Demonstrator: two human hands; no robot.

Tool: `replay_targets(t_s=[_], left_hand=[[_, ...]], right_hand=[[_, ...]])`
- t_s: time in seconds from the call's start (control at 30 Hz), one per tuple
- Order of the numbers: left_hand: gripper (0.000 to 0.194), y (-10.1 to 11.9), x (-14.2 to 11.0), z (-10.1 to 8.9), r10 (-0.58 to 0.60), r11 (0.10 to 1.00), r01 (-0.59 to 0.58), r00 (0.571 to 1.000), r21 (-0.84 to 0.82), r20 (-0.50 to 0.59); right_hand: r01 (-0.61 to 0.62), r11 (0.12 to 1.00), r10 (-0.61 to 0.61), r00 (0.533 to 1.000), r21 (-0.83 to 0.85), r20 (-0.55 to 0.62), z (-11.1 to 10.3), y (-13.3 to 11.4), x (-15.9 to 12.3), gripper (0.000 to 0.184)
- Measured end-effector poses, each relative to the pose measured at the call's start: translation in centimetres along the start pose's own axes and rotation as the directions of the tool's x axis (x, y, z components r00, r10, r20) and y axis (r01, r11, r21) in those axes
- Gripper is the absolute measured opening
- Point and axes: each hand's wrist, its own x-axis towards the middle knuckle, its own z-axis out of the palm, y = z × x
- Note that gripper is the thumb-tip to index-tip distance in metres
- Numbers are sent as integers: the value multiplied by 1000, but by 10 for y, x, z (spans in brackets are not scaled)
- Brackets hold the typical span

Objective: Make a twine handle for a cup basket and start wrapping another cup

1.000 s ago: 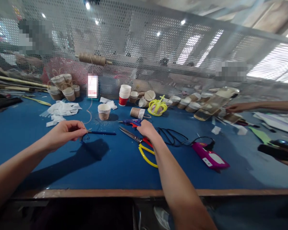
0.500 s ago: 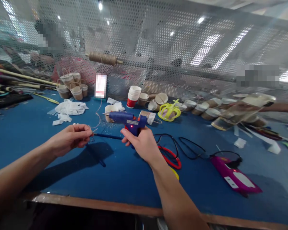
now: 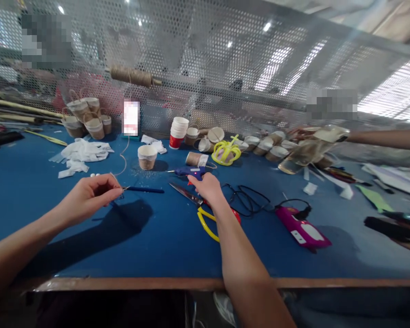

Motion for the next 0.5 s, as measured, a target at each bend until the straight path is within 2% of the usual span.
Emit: replay_targets(t_s=[0.17, 0.23, 0.27, 0.3, 0.33, 0.4, 0.43, 0.5], left_hand=[[16, 4, -1, 1, 37, 999, -37, 999, 2, 1], [15, 5, -2, 2, 61, 998, -61, 998, 4, -11], [14, 6, -1, 2, 73, 997, -73, 997, 1, -18], [13, 6, -1, 3, 79, 997, -79, 997, -14, -22], [13, 6, -1, 3, 71, 996, -72, 997, -46, -23], [14, 6, 0, 3, 25, 986, -25, 1000, -163, -7], [15, 5, 0, 4, -5, 972, 3, 1000, -235, -5], [14, 5, 1, 5, -50, 929, 34, 998, -368, -33]], right_hand=[[24, 997, -35, 991, -80, -130, -4, -15, -15, 20], [104, 993, -110, 982, -48, -153, -7, -32, -31, 21], [175, 985, -173, 977, 3, -122, -9, -42, -41, 24], [294, 940, -295, 955, 172, -17, -9, -51, -52, 27], [369, 861, -431, 894, 348, 118, -9, -61, -62, 31], [371, 739, -569, 790, 563, 227, -6, -77, -80, 31], [344, 703, -598, 760, 623, 255, -3, -83, -87, 29], [215, 648, -601, 734, 731, 317, 6, -93, -98, 27]])
